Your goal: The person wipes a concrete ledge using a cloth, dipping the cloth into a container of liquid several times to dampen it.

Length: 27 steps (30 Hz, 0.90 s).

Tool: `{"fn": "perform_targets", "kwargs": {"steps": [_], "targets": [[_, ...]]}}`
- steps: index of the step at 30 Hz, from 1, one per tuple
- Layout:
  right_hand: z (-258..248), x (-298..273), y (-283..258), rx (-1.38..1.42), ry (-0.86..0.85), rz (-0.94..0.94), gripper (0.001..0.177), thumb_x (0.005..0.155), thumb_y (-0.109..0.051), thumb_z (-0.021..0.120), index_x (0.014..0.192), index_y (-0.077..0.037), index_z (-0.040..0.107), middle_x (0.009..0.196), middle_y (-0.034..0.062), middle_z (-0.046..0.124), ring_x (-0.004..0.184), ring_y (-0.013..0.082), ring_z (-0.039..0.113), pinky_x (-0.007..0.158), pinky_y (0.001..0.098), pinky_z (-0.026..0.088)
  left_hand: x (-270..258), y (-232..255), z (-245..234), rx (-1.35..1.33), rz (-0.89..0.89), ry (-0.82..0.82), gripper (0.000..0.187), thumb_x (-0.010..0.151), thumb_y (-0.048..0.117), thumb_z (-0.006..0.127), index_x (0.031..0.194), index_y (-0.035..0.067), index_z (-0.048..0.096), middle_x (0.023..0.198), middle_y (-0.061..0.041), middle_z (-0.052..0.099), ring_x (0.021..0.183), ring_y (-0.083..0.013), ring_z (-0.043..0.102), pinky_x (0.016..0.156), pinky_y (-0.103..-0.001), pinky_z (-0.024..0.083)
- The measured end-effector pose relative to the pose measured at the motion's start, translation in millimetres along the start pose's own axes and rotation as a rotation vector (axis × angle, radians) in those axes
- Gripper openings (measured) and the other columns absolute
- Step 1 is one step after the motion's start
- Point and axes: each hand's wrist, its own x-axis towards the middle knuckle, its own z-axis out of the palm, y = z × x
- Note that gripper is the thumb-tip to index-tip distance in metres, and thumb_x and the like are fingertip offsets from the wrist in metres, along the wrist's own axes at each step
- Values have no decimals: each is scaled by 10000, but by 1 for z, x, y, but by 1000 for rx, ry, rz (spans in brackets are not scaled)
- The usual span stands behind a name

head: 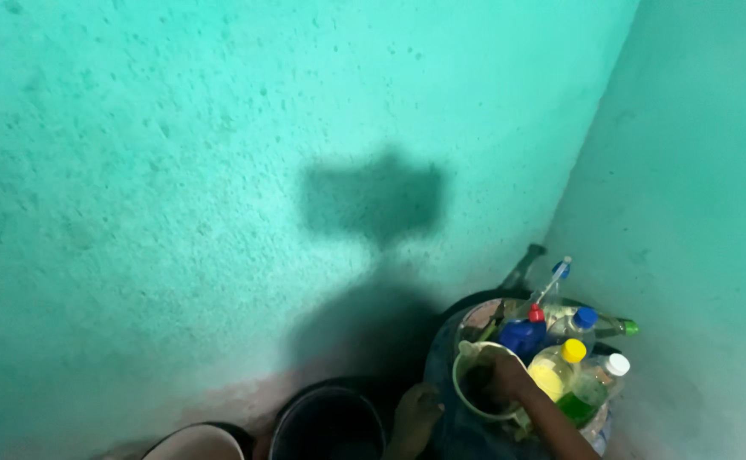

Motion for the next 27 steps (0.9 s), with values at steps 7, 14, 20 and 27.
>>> {"fn": "perform_targets", "kwargs": {"steps": [7,14,20,27], "targets": [[-78,-15,-55,-202,160,189,171,702,-123,779,825,-21,717,740,169,774,725,247,783,689,373,582,18,-12,18,23,160,-27,374,857,37,781,1204,21,643,1079,-82,689,1010,-175,685,883,-327,566],[-159,-68,-201,-3,504,-191,147,725,-21,766,754,19,627,711,129,725,610,163,694,574,334,548,29,-11,43,189,305,-35,353,808,16,802,1137,36,675,1001,-85,666,930,-177,651,811,-327,548],[-161,-96,-252,-119,745,-281,109,784,26,733,858,24,652,851,85,760,585,154,612,516,343,490,18,-20,46,491,284,20,333,846,63,795,1155,28,676,991,-65,667,926,-166,649,809,-322,542],[-55,-42,-89,-304,538,-173,174,782,-12,666,946,-71,676,908,230,717,865,412,695,767,462,548,13,-22,44,407,255,24,352,848,71,794,1173,25,666,989,-72,664,918,-175,653,806,-331,545]]}}
